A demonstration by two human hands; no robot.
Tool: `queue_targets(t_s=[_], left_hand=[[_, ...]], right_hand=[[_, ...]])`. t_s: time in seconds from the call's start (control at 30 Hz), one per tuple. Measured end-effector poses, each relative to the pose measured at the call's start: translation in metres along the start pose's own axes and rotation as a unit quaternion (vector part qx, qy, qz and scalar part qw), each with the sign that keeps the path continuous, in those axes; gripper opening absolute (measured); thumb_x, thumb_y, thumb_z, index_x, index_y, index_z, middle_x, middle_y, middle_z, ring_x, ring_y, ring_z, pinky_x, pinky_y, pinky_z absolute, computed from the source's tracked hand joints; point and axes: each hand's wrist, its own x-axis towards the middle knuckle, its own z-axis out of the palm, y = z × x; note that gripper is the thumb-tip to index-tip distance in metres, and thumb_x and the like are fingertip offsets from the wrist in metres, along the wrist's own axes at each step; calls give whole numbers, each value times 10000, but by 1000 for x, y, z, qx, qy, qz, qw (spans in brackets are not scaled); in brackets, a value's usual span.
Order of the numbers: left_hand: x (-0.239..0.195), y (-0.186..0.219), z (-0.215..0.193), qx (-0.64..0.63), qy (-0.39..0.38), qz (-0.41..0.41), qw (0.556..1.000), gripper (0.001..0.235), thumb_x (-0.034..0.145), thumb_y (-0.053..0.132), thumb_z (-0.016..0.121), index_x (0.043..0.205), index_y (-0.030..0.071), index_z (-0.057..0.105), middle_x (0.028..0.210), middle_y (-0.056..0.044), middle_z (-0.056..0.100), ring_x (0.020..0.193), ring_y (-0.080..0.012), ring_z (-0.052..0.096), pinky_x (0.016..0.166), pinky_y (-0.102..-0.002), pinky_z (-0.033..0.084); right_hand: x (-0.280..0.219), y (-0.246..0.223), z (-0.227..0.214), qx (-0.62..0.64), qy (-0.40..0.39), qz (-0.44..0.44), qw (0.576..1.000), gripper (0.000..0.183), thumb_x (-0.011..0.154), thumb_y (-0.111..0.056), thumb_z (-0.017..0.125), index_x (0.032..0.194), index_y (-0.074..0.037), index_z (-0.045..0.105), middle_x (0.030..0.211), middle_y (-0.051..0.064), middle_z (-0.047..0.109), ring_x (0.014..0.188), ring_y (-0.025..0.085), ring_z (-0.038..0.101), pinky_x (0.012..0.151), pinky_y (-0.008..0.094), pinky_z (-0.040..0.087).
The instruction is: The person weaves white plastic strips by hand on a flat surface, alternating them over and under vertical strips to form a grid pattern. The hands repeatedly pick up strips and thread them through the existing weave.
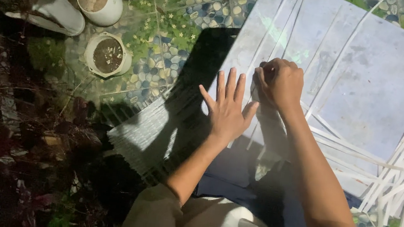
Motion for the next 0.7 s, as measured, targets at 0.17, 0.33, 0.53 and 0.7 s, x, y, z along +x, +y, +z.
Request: queue_targets(t_s=[0.17,0.33,0.53,0.7], left_hand=[[1,-2,3,-11,10,9,1000,686,841,466,447,1391,106,252,1471,-160,118,1365,-352,43,913,-717,-121],[-1,0,1,19,10,10,1000,700,826,439,481,1393,101,250,1472,-160,112,1364,-349,40,910,-725,-103],[-1,0,2,26,24,11,999,696,811,423,511,1387,112,276,1469,-160,132,1362,-354,48,912,-717,-106],[-2,0,1,19,26,13,999,708,800,409,522,1393,118,267,1470,-166,131,1363,-358,51,910,-717,-108]], right_hand=[[-6,-11,-18,-59,-5,-36,998,93,733,-182,714,784,-124,663,703,38,613,723,205,589,632,271,422],[-10,-5,-18,-90,-20,-51,994,93,725,-139,713,809,-129,676,733,36,622,750,191,589,654,262,419],[-9,-14,-20,-46,4,-62,997,100,752,-60,673,825,-129,679,736,44,620,733,196,576,665,254,406],[-11,-18,-23,-20,9,-81,996,94,769,-37,651,827,-110,665,728,51,622,719,203,575,666,254,411]])
